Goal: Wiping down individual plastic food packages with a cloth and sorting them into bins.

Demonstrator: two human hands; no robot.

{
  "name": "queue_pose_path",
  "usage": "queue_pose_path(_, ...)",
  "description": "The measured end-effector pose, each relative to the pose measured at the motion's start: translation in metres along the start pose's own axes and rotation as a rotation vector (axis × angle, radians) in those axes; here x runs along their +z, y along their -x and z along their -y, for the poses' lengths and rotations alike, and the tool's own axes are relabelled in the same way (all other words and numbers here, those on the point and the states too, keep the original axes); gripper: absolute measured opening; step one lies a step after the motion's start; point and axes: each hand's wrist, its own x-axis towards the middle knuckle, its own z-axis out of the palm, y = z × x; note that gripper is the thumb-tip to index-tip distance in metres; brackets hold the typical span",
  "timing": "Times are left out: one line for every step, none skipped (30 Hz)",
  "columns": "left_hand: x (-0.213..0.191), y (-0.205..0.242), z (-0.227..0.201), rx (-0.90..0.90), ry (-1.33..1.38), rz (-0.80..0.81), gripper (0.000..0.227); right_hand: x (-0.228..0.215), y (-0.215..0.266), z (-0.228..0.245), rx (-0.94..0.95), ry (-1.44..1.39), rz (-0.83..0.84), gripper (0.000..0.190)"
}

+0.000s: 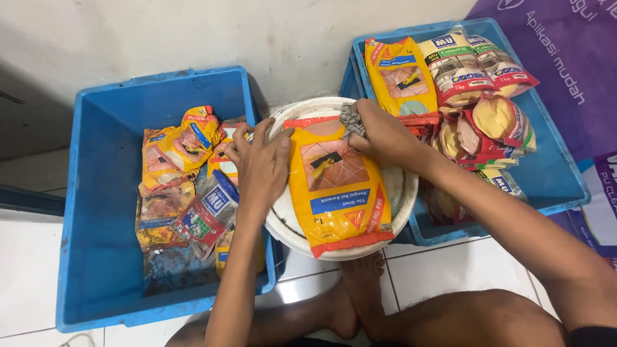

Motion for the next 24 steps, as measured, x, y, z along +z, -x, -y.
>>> queue_pose_path(0.000, 0.000, 0.000, 0.001, 0.001, -0.001, 0.072, -0.002, 0.002, 0.005, 0.000, 0.001, -0.001, 0.045)
queue_pose_path(0.000, 0.000, -0.001, 0.007, -0.003, -0.006, 0.073, -0.003, 0.005, 0.010, 0.035, 0.012, 0.021, 0.045)
queue_pose_path(0.000, 0.001, 0.000, 0.011, -0.006, -0.010, 0.074, -0.003, 0.007, 0.016, 0.069, 0.023, 0.044, 0.046)
queue_pose_path(0.001, 0.002, 0.000, 0.010, -0.006, -0.011, 0.074, -0.002, 0.019, 0.023, 0.068, 0.024, 0.045, 0.046)
queue_pose_path(0.001, 0.001, 0.001, 0.015, -0.010, -0.012, 0.074, -0.001, 0.029, 0.029, -0.001, 0.085, 0.056, 0.049)
queue_pose_path(0.002, 0.000, 0.002, 0.021, -0.015, -0.013, 0.074, -0.001, 0.039, 0.036, -0.069, 0.146, 0.066, 0.052)
queue_pose_path(0.001, 0.000, 0.002, 0.023, -0.013, -0.014, 0.074, 0.000, 0.049, 0.046, -0.069, 0.148, 0.064, 0.052)
queue_pose_path(0.001, -0.001, 0.003, 0.038, -0.019, -0.021, 0.074, 0.000, 0.059, 0.056, -0.099, 0.176, 0.107, 0.056)
queue_pose_path(0.001, 0.000, 0.003, 0.052, -0.023, -0.022, 0.073, 0.001, 0.072, 0.066, -0.125, 0.203, 0.153, 0.060)
queue_pose_path(0.001, 0.001, 0.003, 0.054, -0.019, -0.017, 0.073, -0.003, 0.083, 0.080, -0.118, 0.204, 0.154, 0.060)
queue_pose_path(0.002, 0.000, 0.003, 0.053, -0.027, -0.024, 0.073, -0.008, 0.092, 0.094, -0.140, 0.146, 0.211, 0.061)
queue_pose_path(0.002, -0.001, 0.003, 0.051, -0.035, -0.030, 0.072, -0.013, 0.102, 0.108, -0.162, 0.088, 0.268, 0.062)
queue_pose_path(0.004, -0.002, 0.004, 0.053, -0.029, -0.034, 0.072, 0.001, 0.106, 0.098, -0.161, 0.096, 0.267, 0.062)
queue_pose_path(0.005, -0.002, 0.006, 0.061, -0.036, -0.021, 0.072, 0.014, 0.111, 0.090, -0.222, 0.199, 0.247, 0.062)
queue_pose_path(0.006, -0.004, 0.007, 0.075, -0.043, -0.015, 0.072, 0.026, 0.113, 0.080, -0.286, 0.307, 0.220, 0.062)
queue_pose_path(0.006, -0.004, 0.006, 0.081, -0.037, -0.027, 0.072, 0.031, 0.117, 0.074, -0.288, 0.320, 0.212, 0.062)
queue_pose_path(0.005, -0.005, 0.004, 0.089, -0.039, -0.007, 0.072, 0.034, 0.119, 0.067, -0.316, 0.279, 0.153, 0.063)
queue_pose_path(0.005, -0.005, 0.002, 0.097, -0.042, 0.014, 0.076, 0.037, 0.121, 0.059, -0.346, 0.237, 0.094, 0.064)
queue_pose_path(0.000, -0.004, -0.004, 0.101, -0.041, 0.013, 0.076, 0.033, 0.123, 0.061, -0.344, 0.239, 0.092, 0.064)
queue_pose_path(-0.004, -0.003, -0.010, 0.092, -0.022, 0.008, 0.083, 0.029, 0.126, 0.063, -0.386, 0.315, 0.022, 0.064)
queue_pose_path(-0.008, 0.000, -0.016, 0.085, -0.005, 0.015, 0.092, 0.027, 0.131, 0.066, -0.418, 0.384, -0.045, 0.065)
queue_pose_path(-0.007, 0.003, -0.018, 0.089, -0.004, 0.026, 0.092, 0.031, 0.139, 0.067, -0.406, 0.380, -0.045, 0.065)
queue_pose_path(-0.008, 0.002, -0.020, 0.084, -0.013, 0.022, 0.093, 0.031, 0.141, 0.066, -0.413, 0.367, -0.080, 0.060)
queue_pose_path(-0.009, 0.002, -0.022, 0.078, -0.023, 0.018, 0.094, 0.030, 0.143, 0.065, -0.420, 0.355, -0.115, 0.054)
